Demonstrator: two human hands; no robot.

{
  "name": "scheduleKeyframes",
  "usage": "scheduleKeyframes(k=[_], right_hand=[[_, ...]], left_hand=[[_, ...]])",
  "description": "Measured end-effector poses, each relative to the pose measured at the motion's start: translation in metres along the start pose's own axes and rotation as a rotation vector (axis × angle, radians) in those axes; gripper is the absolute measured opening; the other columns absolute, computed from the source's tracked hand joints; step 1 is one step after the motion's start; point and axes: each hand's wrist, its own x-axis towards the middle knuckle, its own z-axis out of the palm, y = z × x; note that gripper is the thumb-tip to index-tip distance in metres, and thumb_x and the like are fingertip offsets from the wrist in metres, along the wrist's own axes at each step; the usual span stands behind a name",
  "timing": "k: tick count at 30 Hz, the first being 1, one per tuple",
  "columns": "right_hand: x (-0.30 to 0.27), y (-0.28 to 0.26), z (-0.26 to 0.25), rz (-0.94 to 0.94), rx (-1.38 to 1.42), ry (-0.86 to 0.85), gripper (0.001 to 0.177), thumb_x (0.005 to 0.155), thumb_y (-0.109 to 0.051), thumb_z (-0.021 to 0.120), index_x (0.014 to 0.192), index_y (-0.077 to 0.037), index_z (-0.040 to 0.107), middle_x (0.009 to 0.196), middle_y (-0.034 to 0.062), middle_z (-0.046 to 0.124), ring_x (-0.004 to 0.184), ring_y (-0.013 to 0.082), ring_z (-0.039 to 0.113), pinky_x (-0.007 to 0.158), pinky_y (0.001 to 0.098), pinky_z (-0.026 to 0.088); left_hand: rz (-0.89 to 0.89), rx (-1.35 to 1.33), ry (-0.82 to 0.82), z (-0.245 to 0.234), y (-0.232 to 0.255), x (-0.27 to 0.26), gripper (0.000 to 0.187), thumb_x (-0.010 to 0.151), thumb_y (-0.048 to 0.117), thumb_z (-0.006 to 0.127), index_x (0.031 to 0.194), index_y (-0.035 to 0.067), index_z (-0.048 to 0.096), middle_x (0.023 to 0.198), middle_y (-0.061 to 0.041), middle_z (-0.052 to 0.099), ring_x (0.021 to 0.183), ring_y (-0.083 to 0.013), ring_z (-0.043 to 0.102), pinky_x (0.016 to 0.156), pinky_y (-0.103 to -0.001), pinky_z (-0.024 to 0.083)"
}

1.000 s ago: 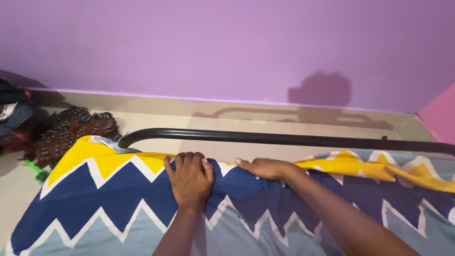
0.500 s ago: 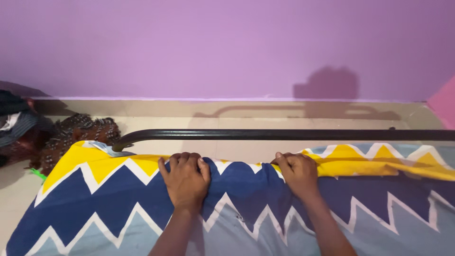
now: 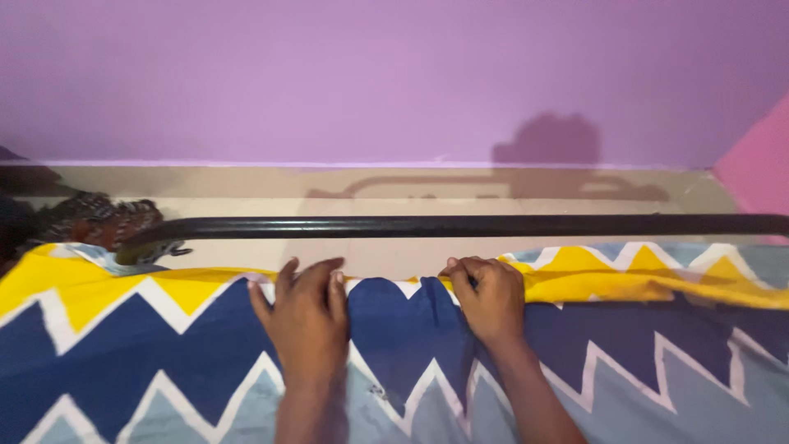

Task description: The person spreads a patterned sheet over a metal bed frame, smoothing out wrinkles with their hands and tucking the edges under the mattress.

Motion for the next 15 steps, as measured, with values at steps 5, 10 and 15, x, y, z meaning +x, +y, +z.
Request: scheduleKeyframes(k=[5, 10, 15], right_hand=[[-0.002, -0.005, -0.005, 0.032, 0.268, 0.114, 0.021, 0.095, -0.021, 0.067, 0.097, -0.003, 0.077, 0.091, 0.0108, 0.078, 0.081, 0.0223, 0.076, 0.077, 0.0318, 0.056], [-0.023, -0.026, -0.023, 0.226, 0.281, 0.087, 0.021, 0.096, -0.02, 0.066, 0.101, -0.003, 0.077, 0.094, 0.0092, 0.08, 0.084, 0.0201, 0.075, 0.08, 0.0299, 0.056], [-0.042, -0.024, -0.022, -0.025, 0.268, 0.03, 0.02, 0.099, -0.011, 0.057, 0.109, -0.004, 0.073, 0.117, 0.013, 0.075, 0.111, 0.0241, 0.072, 0.097, 0.0324, 0.052]], left_hand=[[0.049, -0.144, -0.078, -0.006, 0.011, -0.011, 0.023, 0.097, 0.028, 0.058, 0.109, 0.021, 0.077, 0.118, 0.002, 0.075, 0.132, -0.0289, 0.052, 0.117, -0.064, 0.014], [0.14, -0.209, -0.12, -0.007, 0.026, -0.016, 0.029, 0.097, 0.031, 0.056, 0.114, 0.017, 0.075, 0.123, 0.001, 0.072, 0.132, -0.0292, 0.052, 0.117, -0.063, 0.015], [0.184, -0.232, -0.13, -0.006, 0.036, -0.023, 0.029, 0.095, 0.032, 0.058, 0.115, 0.016, 0.073, 0.123, -0.003, 0.071, 0.13, -0.0313, 0.052, 0.116, -0.063, 0.015]])
